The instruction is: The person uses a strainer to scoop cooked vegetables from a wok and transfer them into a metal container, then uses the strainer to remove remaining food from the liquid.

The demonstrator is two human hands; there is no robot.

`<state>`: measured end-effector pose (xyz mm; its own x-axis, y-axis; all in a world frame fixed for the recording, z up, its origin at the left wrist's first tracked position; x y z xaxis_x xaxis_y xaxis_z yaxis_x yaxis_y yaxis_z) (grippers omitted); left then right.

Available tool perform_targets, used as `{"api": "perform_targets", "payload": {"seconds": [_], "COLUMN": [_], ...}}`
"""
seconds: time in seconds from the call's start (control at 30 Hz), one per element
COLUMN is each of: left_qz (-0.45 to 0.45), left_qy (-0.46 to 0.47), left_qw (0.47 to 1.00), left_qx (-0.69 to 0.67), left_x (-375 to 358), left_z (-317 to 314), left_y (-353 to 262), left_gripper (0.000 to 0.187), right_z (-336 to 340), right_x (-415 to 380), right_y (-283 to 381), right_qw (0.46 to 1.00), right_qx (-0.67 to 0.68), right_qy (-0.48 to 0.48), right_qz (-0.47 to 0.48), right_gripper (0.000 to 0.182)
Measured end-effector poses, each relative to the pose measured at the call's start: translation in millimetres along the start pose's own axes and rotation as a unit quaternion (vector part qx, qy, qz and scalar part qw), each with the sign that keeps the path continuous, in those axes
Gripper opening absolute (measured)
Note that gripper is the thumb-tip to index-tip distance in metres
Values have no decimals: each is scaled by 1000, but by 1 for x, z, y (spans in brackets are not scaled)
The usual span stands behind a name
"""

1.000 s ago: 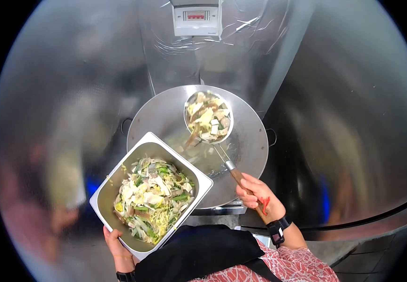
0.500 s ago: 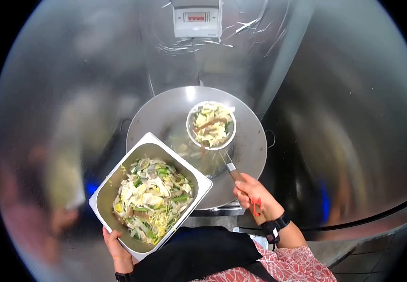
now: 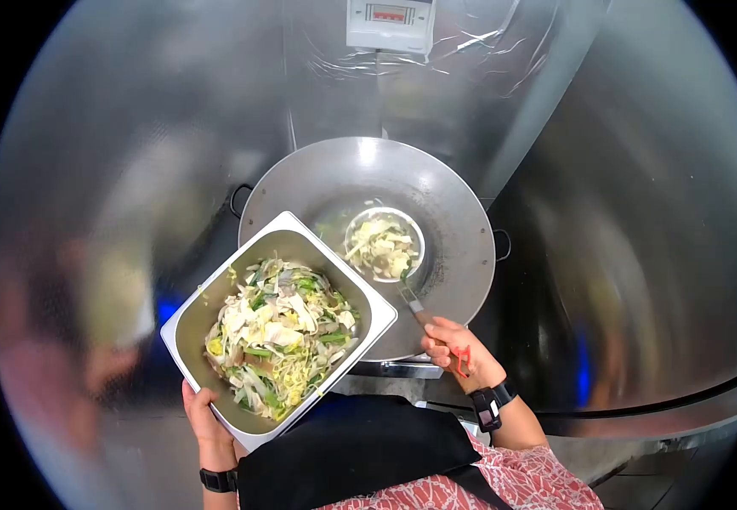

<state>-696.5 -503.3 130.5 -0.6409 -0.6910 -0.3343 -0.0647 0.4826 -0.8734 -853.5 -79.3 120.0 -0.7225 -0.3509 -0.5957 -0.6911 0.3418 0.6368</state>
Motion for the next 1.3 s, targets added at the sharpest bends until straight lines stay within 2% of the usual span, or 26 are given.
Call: {"api": "perform_targets", "payload": {"seconds": [0.07, 0.17, 0.2, 0.3, 0.43, 0.47, 0.57, 0.67, 0.77, 0.8, 0.9, 0.93, 1.07, 1.17, 1.2, 1.3], "left_qz": [0, -5, -3, -1, -4, -1, -5, -7, -3, -1, -7, -10, -6, -5, -5, 0], "left_qy": [-7, -5, -9, 6, -6, -9, 0, -9, -9, -8, -2, -2, -6, -1, -5, -16], "left_qw": [1000, 1000, 1000, 1000, 1000, 1000, 1000, 1000, 1000, 1000, 1000, 1000, 1000, 1000, 1000, 1000], "left_qx": [3, -7, -6, -8, -3, -1, -1, -13, -12, -7, -9, -11, -5, 1, 4, -9], "left_x": [-2, -1, -1, -1, 1, 1, 3, 2, 4, 5, 6, 6, 12, 3, 2, 1], "left_z": [-1, -7, -4, -4, 5, 4, 2, -2, 0, 2, 2, 4, 10, 2, 0, -2], "left_y": [-2, -3, -2, -1, 3, 2, 2, 0, 1, 2, 2, 3, 7, 1, 0, 0], "left_gripper": [56, 55, 55, 54, 54, 54, 54, 55, 57, 57, 57, 57, 56, 55, 54, 55], "right_z": [-6, -35, -36, -10, 9, 12, 18, -15, -9, 1, 24, 25, 39, 15, 1, -8], "right_x": [-5, -34, -32, 0, 8, 3, -9, -42, -34, -20, 7, 6, 10, -24, -38, -50], "right_y": [8, 28, 25, 8, 5, 6, 17, 46, 43, 32, 3, 1, -6, 21, 33, 51], "right_qw": [999, 975, 971, 995, 997, 999, 999, 996, 991, 993, 999, 999, 998, 998, 997, 989], "right_qx": [5, 152, 154, 67, 42, 28, -2, -45, -56, -53, 9, 36, 48, -26, -37, -70], "right_qy": [38, 163, 180, 71, 61, 13, -27, 6, 0, 4, -38, -11, -29, -31, -34, -36], "right_qz": [19, 11, 12, 17, -6, 7, 30, 81, 122, 105, 18, 18, 7, 46, 63, 129], "right_gripper": [11, 14, 17, 16, 18, 26, 35, 40, 44, 40, 43, 44, 35, 35, 43, 47]}}
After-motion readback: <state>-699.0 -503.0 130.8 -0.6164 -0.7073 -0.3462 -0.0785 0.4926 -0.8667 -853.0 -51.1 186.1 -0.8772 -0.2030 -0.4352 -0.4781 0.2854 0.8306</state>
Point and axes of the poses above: each hand's wrist, its own x-axis towards the middle knuckle, its own z-axis out of the back of the hand, y = z × x, the point moved 10 cm from there along x, towards the middle knuckle, and after that the axes turned 5 degrees about -y, right-handed, at the moved point
